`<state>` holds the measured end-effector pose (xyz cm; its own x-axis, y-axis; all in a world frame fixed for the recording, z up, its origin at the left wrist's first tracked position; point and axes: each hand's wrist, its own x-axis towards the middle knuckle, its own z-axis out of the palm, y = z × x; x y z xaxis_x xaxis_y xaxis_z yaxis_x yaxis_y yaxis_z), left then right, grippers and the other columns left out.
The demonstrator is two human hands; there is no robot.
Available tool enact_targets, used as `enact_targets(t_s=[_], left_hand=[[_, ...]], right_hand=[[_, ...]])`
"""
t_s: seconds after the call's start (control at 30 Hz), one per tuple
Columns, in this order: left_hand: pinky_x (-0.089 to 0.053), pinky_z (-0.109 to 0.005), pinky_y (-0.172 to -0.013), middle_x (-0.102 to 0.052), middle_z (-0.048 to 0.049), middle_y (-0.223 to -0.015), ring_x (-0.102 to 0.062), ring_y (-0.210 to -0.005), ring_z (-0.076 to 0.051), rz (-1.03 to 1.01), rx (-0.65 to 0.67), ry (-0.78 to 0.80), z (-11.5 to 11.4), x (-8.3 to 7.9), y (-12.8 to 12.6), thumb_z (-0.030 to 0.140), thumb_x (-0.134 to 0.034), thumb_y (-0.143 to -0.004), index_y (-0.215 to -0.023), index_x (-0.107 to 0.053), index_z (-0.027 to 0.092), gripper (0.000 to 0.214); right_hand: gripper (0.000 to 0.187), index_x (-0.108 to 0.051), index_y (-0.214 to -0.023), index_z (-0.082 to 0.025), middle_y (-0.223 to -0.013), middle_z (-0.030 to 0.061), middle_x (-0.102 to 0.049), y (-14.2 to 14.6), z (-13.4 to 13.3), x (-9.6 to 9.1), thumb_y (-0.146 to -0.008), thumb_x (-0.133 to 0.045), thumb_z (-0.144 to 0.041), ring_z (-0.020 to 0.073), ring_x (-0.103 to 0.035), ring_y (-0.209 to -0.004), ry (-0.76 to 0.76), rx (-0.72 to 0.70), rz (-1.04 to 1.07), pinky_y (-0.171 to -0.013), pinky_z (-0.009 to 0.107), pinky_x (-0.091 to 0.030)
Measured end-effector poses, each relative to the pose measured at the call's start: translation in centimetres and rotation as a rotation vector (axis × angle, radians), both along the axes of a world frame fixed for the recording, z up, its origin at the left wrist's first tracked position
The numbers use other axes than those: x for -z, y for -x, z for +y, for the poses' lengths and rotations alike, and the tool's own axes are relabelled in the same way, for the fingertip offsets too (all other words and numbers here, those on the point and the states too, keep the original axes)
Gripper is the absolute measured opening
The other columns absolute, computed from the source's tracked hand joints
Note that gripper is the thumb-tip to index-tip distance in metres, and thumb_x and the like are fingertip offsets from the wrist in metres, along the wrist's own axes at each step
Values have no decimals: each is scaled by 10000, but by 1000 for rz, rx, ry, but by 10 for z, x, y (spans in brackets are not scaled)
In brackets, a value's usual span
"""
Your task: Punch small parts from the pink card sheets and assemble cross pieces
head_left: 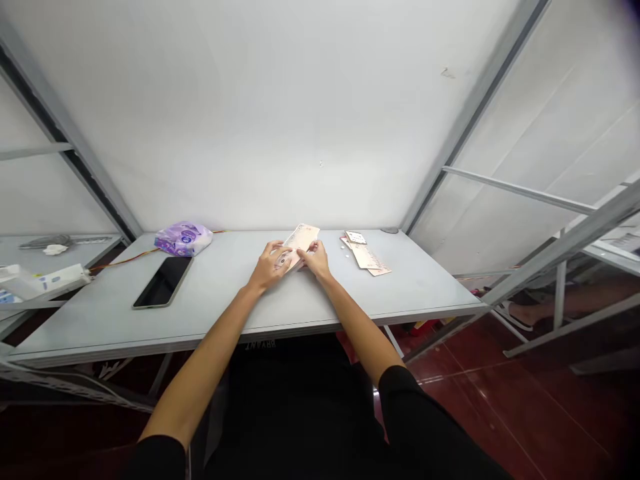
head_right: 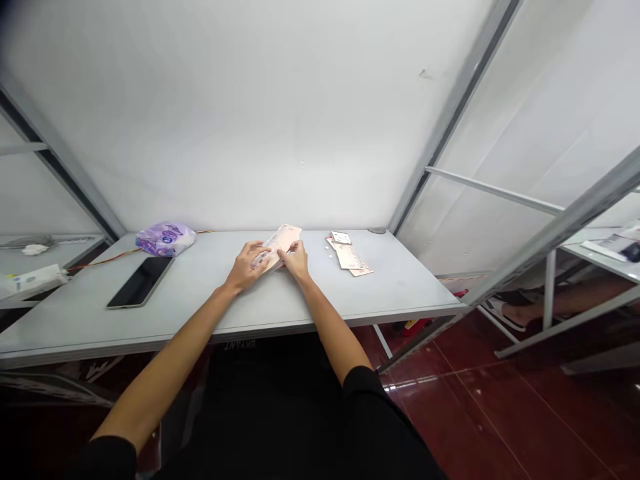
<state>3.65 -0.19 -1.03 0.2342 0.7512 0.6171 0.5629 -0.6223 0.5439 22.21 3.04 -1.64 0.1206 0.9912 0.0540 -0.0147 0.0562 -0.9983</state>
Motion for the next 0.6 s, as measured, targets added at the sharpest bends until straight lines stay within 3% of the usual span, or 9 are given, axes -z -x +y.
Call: enact_targets(t_s=[0.13, 0.33, 0.5, 0.6], left_hand=[[-505, -460, -1100, -550, -115, -1351, -610, -1214, -271, -20, -95, -21, 2, -3, 5, 381, -620, -917, -1118, -709, 242, 260], [-490, -475, -1102, -562, -116, -1323, -615, -1182, -288, -69, -331, 61, 11, -5, 22, 344, -659, -883, -1045, -717, 226, 208], [-488, -466, -1089, -571, -123, -1293, -603, -1190, -278, -124, -428, 85, 16, -3, 30, 325, -661, -885, -1048, -713, 219, 200], [-492, -435, -1071, -576, -124, -1286, -611, -1176, -267, -125, -427, 99, 16, -3, 29, 303, -669, -876, -1036, -717, 218, 188]], right_hand=[[318, -456, -1013, -269, -858, -35, -662, -6, 3, -2, -772, -661, -245, 117, -645, -548, -20, 77, 44, -475, 224, -531], [166, -597, -1002, -203, -909, 27, -680, -22, 8, -7, -841, -597, -241, 103, -656, -594, -60, 183, 113, -533, 219, -546], [165, -683, -954, -206, -909, 37, -700, -19, 13, 2, -854, -566, -266, 117, -628, -605, -110, 44, -95, -561, 244, -540], [271, -739, -980, -210, -899, 28, -736, -12, 16, 6, -895, -482, -221, 130, -622, -651, -208, -96, -353, -746, 290, -561]])
